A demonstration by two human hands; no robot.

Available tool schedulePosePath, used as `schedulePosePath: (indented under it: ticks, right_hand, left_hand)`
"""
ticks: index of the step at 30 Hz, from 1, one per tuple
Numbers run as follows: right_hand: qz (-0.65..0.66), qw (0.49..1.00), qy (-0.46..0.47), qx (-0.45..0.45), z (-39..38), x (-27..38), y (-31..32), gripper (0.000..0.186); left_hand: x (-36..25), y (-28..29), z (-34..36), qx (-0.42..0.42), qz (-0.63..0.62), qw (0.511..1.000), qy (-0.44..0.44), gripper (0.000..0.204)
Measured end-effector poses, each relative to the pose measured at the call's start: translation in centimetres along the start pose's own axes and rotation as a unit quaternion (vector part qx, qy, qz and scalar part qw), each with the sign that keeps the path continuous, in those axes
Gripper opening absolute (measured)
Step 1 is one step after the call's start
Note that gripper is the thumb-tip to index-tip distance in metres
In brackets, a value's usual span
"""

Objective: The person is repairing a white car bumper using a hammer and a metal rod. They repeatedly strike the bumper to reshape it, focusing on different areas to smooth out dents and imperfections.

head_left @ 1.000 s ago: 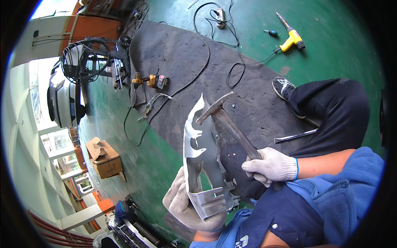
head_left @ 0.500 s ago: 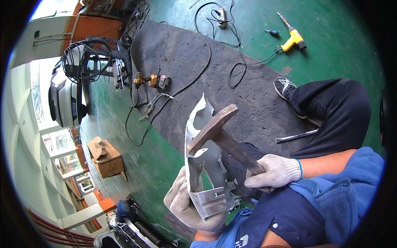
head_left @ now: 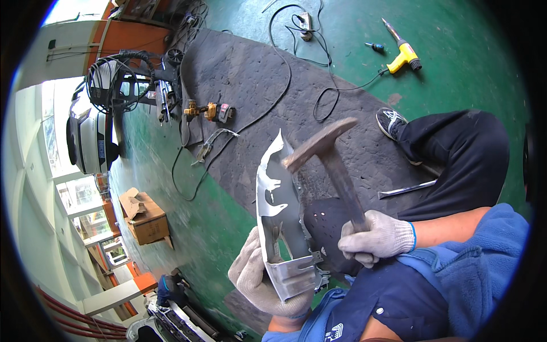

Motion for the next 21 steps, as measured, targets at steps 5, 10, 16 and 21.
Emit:
schedulePosePath:
  ticks: [5, 10, 16, 21]
  right_hand:
    - [-0.246, 0.966, -0.003, -0.080, 1.1, 0.7, 0.5, 0.053]
    - [0.057, 0.987, 0.011, -0.148, 0.6, 1.5, 3.7, 0.038]
    - [0.103, 0.974, 0.050, -0.196, 1.9, 1.0, 7.1, 0.036]
    - [0.054, 0.975, 0.015, -0.214, 3.2, 2.1, 7.8, 0.035]
  left_hand:
    - [0.2, 0.1, -1.0, 0.044, 0.047, 0.997, -0.033, 0.047]
    - [1.1, 0.4, -1.6, -0.033, 0.010, 0.999, -0.005, 0.041]
    - [1.4, -0.3, -1.7, -0.036, -0.070, 0.996, 0.048, 0.043]
    - [2.0, -0.1, -3.1, -0.015, -0.012, 1.000, -0.004, 0.053]
Point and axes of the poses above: each hand's wrist, its own z-axis towards the middle knuckle, its own y-axis out of the back of the hand, x = y × z, the point moved 7 cm from there along z, towards the middle knuckle, and after that the axes turned 10 degrees about -y, right-handed, at the moved point
